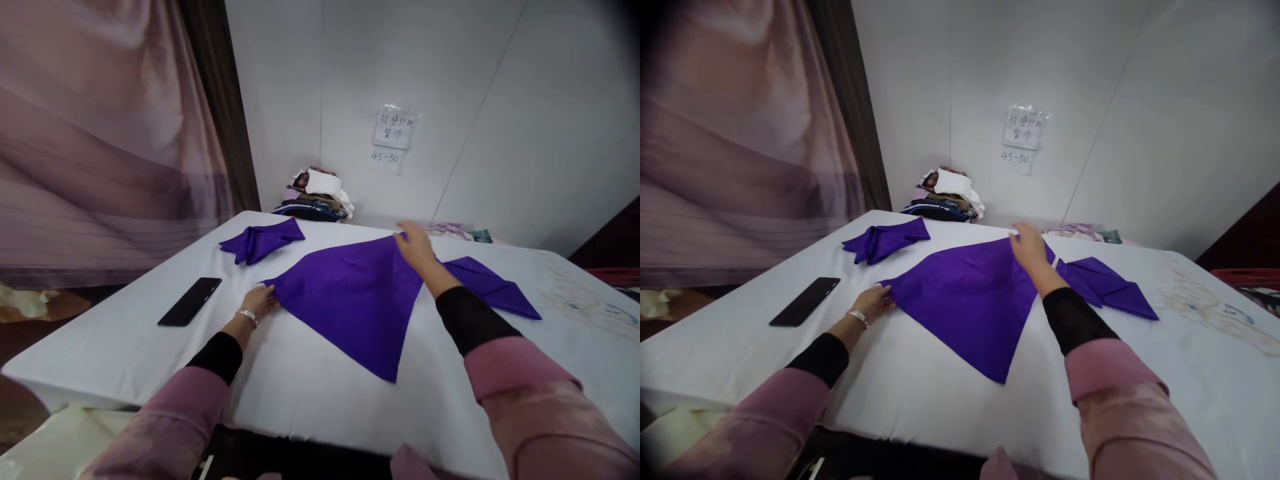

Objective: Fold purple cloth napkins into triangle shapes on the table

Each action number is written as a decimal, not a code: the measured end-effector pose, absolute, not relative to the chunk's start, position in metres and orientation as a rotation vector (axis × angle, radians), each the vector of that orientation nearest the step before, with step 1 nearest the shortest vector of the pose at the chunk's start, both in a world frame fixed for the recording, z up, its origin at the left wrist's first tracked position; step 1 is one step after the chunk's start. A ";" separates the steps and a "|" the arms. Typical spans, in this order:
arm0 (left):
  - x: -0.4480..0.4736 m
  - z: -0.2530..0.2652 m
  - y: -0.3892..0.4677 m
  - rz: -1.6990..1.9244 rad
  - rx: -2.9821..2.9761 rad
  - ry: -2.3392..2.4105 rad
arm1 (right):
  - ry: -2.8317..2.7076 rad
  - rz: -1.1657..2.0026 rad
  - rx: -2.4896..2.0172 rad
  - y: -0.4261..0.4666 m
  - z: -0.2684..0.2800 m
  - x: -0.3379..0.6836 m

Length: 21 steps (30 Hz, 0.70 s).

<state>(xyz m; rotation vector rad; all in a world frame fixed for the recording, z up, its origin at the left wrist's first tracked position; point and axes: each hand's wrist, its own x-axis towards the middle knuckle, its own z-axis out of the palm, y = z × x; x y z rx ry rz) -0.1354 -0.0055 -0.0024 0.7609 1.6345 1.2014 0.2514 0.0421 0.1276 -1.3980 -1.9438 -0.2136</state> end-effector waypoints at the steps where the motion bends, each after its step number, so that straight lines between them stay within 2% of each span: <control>1: -0.134 -0.003 -0.008 1.178 0.740 1.605 | -2.020 -0.159 -1.342 0.030 0.118 0.240; 3: -0.135 -0.002 -0.014 1.151 0.712 1.594 | -2.241 0.139 -1.120 -0.006 0.092 0.220; 6: -0.144 0.000 -0.020 1.147 0.712 1.602 | -2.438 0.352 -0.987 -0.069 0.051 0.207; 11: -0.155 -0.005 -0.017 1.194 0.898 1.695 | -2.573 0.590 -1.152 -0.143 0.017 0.221; 14: -0.159 -0.011 -0.007 1.018 1.312 1.914 | -2.580 0.545 -1.286 -0.160 0.005 0.231; 18: -0.157 -0.013 0.010 0.594 1.961 2.107 | -2.564 0.309 -1.307 -0.159 -0.014 0.232; 21: -0.152 -0.010 0.021 0.403 2.076 2.155 | -2.567 0.118 -1.268 -0.145 -0.027 0.228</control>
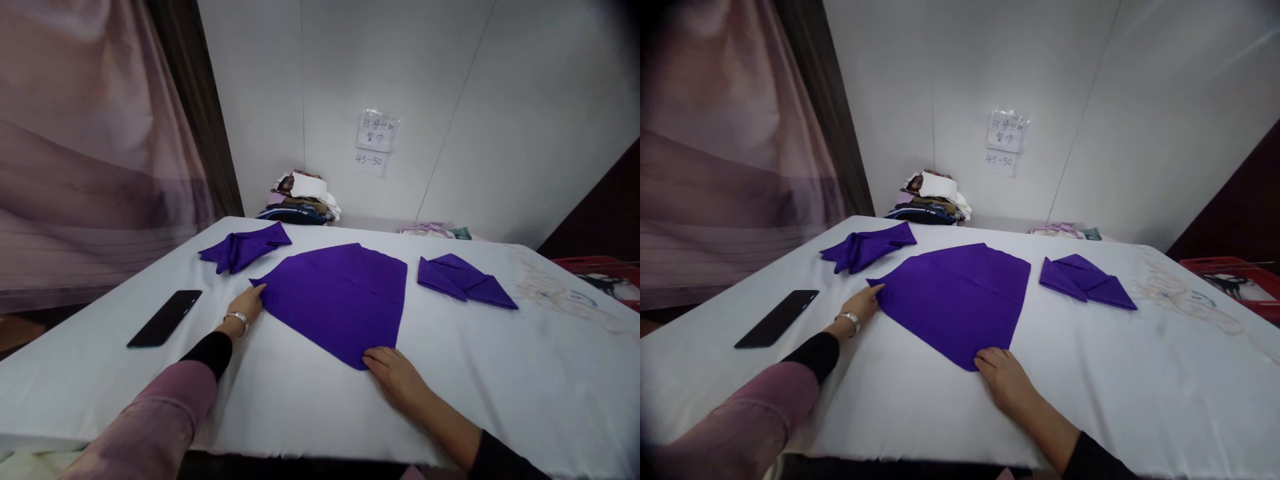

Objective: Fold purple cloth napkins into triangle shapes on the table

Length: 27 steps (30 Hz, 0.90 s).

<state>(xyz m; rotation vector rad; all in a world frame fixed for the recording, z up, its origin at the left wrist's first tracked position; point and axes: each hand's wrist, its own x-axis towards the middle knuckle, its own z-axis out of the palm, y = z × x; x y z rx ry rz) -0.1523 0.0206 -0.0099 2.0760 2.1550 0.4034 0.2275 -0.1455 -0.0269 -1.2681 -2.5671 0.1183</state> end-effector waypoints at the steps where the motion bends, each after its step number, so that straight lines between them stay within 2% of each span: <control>1: -0.151 -0.008 0.023 0.387 2.072 2.163 | -2.566 0.082 -1.272 -0.140 -0.029 0.227; 3: -0.150 -0.003 0.025 0.386 2.079 2.163 | -2.543 0.080 -1.303 -0.129 -0.027 0.231; 6: -0.153 0.008 0.013 0.405 2.131 2.123 | -2.431 0.259 -1.328 -0.123 -0.013 0.252; 12: -0.166 0.042 -0.068 0.813 2.237 1.670 | -1.996 0.980 -1.501 -0.164 0.026 0.313; 15: -0.171 0.058 -0.109 0.868 2.026 1.492 | -1.822 1.335 -1.566 -0.191 0.041 0.332; 17: -0.173 0.064 -0.125 0.875 1.794 1.390 | -1.727 1.458 -1.576 -0.203 0.048 0.342; 21: -0.170 0.065 -0.128 0.961 1.425 1.301 | -1.516 1.438 -1.541 -0.209 0.052 0.360; 27: -0.130 0.062 -0.076 0.993 1.340 1.410 | -1.224 1.298 -1.488 -0.168 0.041 0.362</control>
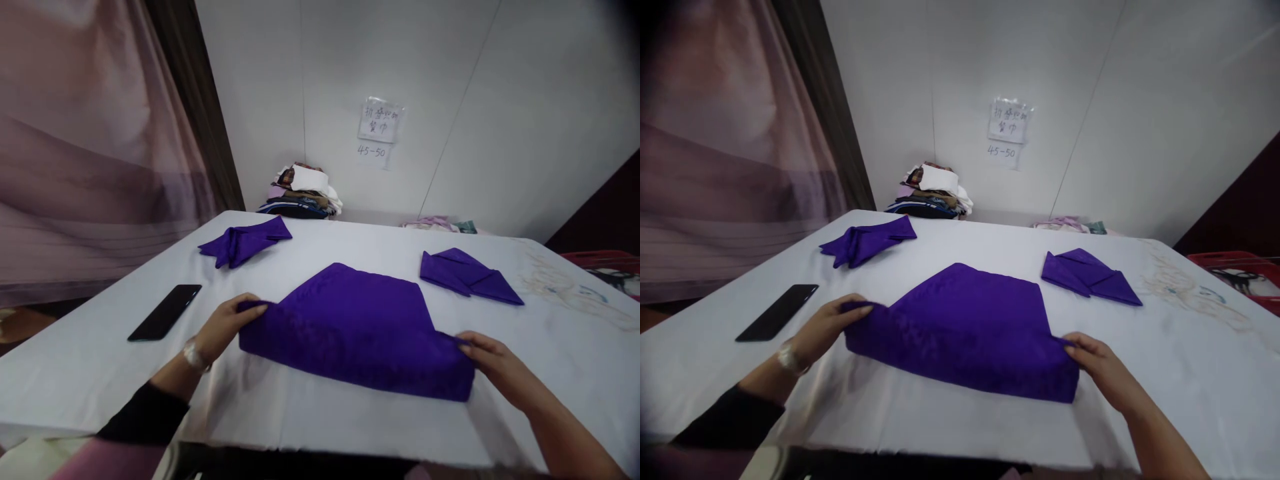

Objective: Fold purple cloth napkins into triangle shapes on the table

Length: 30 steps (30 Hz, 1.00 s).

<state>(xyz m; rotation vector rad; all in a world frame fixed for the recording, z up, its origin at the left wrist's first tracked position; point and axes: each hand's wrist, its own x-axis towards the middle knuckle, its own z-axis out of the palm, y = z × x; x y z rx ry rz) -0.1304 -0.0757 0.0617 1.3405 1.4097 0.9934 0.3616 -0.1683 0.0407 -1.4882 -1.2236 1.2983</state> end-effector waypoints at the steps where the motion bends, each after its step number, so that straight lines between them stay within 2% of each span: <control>1: -0.122 0.060 -0.062 1.030 1.318 1.410 | -1.198 1.260 -1.489 -0.155 0.038 0.360; 7: -0.089 0.042 0.030 1.127 1.318 1.562 | -1.111 0.930 -1.528 -0.059 0.021 0.357; 11: -0.087 0.027 0.054 1.164 1.353 1.683 | -1.090 0.759 -1.576 -0.022 0.008 0.359; 15: -0.101 0.013 0.016 1.153 1.524 1.734 | -1.362 0.367 -1.628 -0.043 -0.013 0.362; 17: -0.110 0.007 -0.014 1.017 1.901 1.638 | -1.601 0.197 -1.603 -0.071 -0.023 0.358; 21: -0.119 -0.001 -0.053 0.741 2.367 1.376 | -2.019 0.220 -1.503 -0.126 -0.030 0.334; 30: -0.107 -0.010 -0.033 0.652 2.526 1.402 | -2.268 0.102 -1.521 -0.134 -0.024 0.324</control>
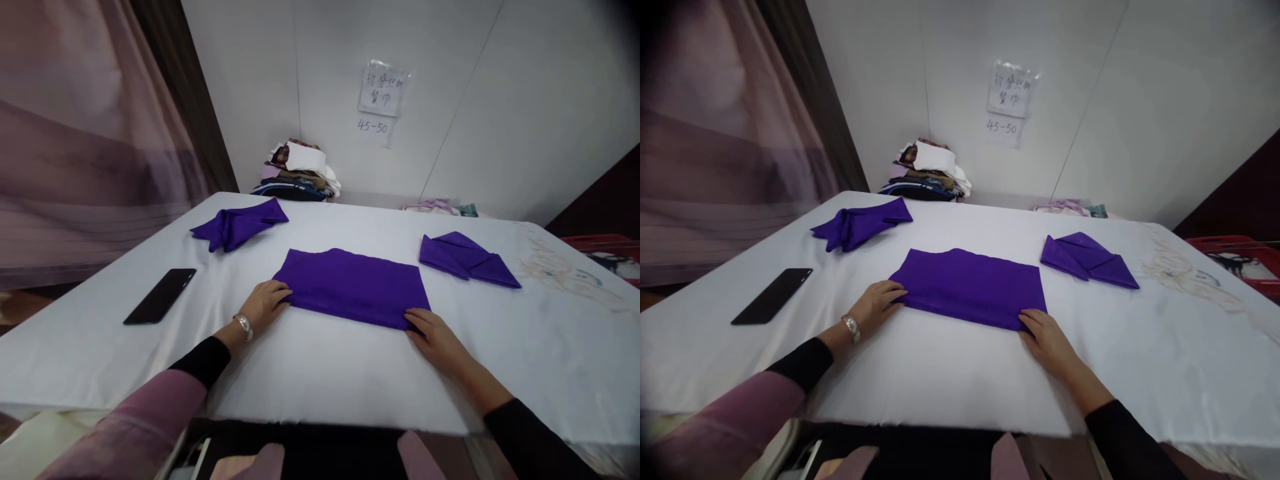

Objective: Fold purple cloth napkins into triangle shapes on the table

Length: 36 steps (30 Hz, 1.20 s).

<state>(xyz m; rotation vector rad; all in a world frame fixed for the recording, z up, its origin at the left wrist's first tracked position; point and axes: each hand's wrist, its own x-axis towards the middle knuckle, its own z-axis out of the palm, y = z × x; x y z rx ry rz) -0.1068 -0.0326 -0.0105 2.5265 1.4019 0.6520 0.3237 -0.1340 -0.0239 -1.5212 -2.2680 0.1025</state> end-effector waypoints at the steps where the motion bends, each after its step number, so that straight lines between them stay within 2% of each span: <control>1: -0.106 -0.010 -0.033 0.641 2.523 1.400 | -2.282 0.108 -1.522 -0.134 -0.025 0.325; 9: -0.104 -0.001 -0.033 0.778 2.526 1.365 | -2.268 0.055 -1.505 -0.133 -0.026 0.324; 16: -0.105 0.031 -0.008 0.788 2.577 1.443 | -2.133 -0.004 -1.485 -0.116 0.017 0.326; 20: -0.097 0.047 -0.003 0.914 2.637 1.489 | -2.059 0.005 -1.492 -0.109 0.037 0.328; 22: -0.088 0.044 -0.011 0.899 2.701 1.422 | -2.037 0.016 -1.508 -0.107 0.041 0.328; 28: -0.054 0.004 -0.048 0.519 2.972 1.072 | -2.041 0.018 -1.470 -0.102 0.048 0.324; 36: -0.062 0.002 -0.032 0.727 2.908 1.390 | -2.156 -0.044 -1.455 -0.101 0.061 0.324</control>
